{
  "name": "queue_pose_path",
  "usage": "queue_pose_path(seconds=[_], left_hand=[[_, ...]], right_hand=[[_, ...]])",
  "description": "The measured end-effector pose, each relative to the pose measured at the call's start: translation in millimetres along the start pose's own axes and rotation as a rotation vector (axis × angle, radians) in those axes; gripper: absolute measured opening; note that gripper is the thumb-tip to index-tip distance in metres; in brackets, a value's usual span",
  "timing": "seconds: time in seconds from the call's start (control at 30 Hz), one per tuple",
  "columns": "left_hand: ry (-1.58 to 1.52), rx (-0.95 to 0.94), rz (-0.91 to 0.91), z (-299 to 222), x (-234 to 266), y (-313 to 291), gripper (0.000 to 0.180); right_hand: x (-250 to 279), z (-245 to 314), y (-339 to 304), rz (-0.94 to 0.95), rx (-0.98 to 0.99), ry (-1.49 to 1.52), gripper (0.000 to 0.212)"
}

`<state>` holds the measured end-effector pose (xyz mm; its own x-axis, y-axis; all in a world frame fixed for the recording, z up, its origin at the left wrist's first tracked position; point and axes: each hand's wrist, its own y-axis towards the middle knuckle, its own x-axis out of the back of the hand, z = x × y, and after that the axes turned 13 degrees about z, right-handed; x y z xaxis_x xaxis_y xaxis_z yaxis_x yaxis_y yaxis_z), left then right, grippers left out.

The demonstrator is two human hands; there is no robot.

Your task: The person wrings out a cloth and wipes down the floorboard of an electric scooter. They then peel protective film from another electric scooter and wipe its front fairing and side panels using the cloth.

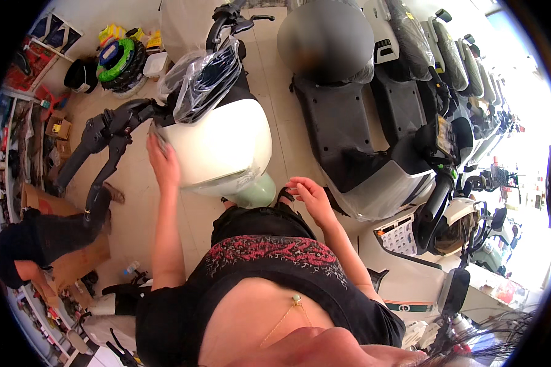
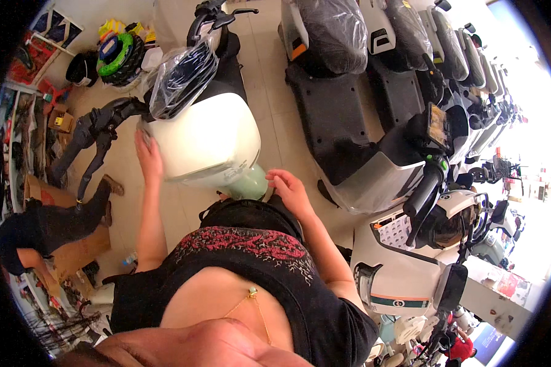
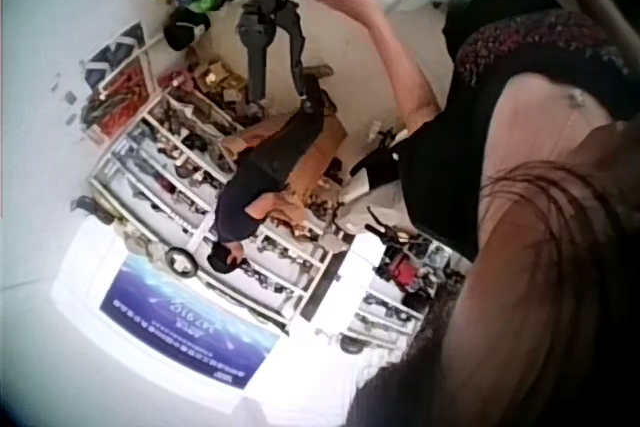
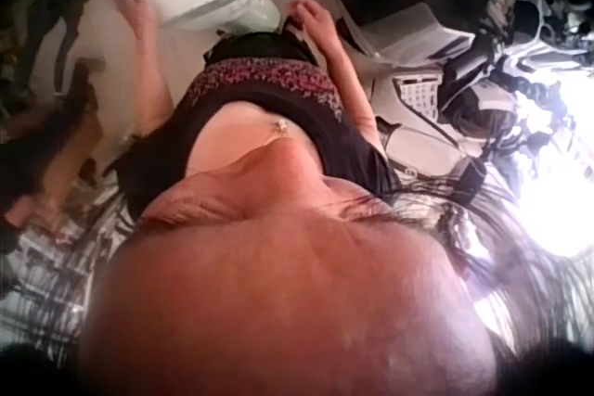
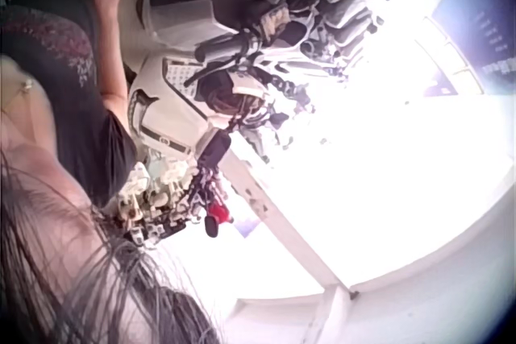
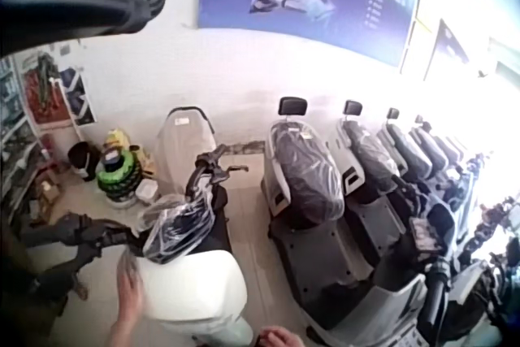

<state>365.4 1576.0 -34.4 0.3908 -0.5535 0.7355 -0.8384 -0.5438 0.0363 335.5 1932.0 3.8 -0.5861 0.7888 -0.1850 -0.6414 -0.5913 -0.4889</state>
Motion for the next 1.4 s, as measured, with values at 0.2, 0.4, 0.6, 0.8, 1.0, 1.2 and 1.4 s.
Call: queue_pose_path(seconds=[0.2,0.4,0.6,0.8,1.0,1.2,1.4], left_hand=[[0.489,-0.278,0.262,-81,-22,-74,0.063],[0.549,-0.688,0.296,-106,-88,-27,0.040],[0.729,-0.728,0.977,-107,-106,-78,0.023],[-0.207,-0.872,0.233,-78,-30,-110,0.042],[0.023,-0.316,0.015,-39,-15,-95,0.051],[0.074,0.037,-0.088,-26,-7,-28,0.057],[-1.005,0.610,0.051,119,-40,-4,0.057]], right_hand=[[0,-4,3,0.007,0.010,-0.052,0.025],[-10,14,3,0.025,-0.016,0.011,0.025],[-8,3,5,0.054,0.007,-0.059,0.025],[-1,-7,2,-0.038,-0.060,-0.084,0.026],[-22,6,16,0.071,-0.090,-0.189,0.026],[-29,7,14,0.046,-0.089,-0.209,0.025],[-31,-11,9,0.028,-0.187,-0.173,0.025]])
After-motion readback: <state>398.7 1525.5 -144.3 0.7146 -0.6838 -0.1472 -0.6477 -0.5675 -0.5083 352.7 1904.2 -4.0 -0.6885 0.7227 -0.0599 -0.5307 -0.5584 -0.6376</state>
